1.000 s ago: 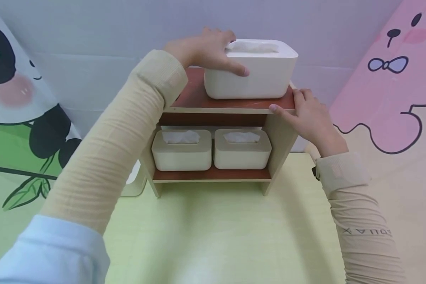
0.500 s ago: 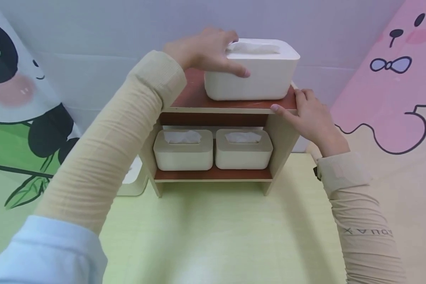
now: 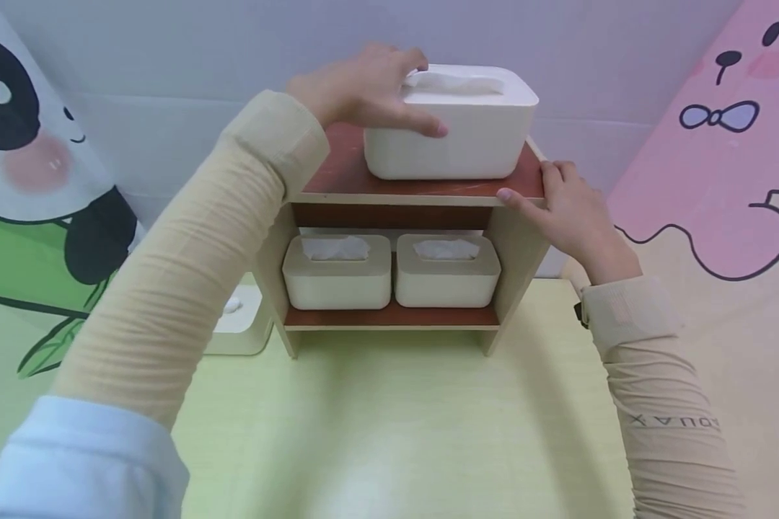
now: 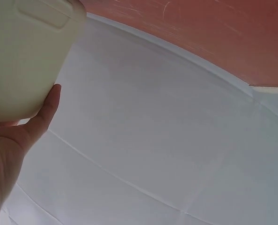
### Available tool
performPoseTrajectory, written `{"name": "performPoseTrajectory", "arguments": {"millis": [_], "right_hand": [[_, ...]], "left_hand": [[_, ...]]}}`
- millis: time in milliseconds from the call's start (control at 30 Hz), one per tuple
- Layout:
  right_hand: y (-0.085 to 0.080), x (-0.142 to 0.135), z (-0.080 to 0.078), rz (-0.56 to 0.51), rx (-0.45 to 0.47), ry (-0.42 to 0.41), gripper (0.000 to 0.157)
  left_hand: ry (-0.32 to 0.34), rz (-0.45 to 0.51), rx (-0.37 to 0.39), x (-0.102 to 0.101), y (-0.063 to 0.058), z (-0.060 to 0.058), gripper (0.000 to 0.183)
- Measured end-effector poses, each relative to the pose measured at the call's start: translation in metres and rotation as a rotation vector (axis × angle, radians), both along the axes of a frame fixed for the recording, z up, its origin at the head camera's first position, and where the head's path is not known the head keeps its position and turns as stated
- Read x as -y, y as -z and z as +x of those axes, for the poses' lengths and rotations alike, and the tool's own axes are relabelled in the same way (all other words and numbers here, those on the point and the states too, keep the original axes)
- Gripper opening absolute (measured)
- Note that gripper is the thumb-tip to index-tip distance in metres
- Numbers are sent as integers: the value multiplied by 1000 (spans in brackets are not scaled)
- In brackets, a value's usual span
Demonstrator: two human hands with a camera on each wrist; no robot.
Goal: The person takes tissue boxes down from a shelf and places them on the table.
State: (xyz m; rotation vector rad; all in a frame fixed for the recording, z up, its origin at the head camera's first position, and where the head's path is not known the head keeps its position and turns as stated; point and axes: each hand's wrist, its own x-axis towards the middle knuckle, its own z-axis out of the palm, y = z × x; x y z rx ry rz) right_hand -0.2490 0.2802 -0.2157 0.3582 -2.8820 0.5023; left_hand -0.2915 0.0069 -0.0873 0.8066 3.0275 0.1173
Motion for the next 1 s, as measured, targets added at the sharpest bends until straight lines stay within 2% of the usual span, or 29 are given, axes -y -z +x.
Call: {"name": "performPoseTrajectory", "arguments": {"millis": [233, 567, 800, 1000], "right_hand": [[-1, 1, -1, -1, -4, 0, 84], [-2, 2, -1, -1, 10, 6, 85], [-2, 4, -1, 1, 5, -1, 86], [-3, 4, -2, -5, 25, 5, 86]], "left_hand": [[16, 21, -38, 5, -3, 1, 95], [38, 38, -55, 17, -5, 4, 92], [-14, 78, -40, 32, -9, 7, 89], [-34, 72, -58, 49, -9, 6, 92]]}}
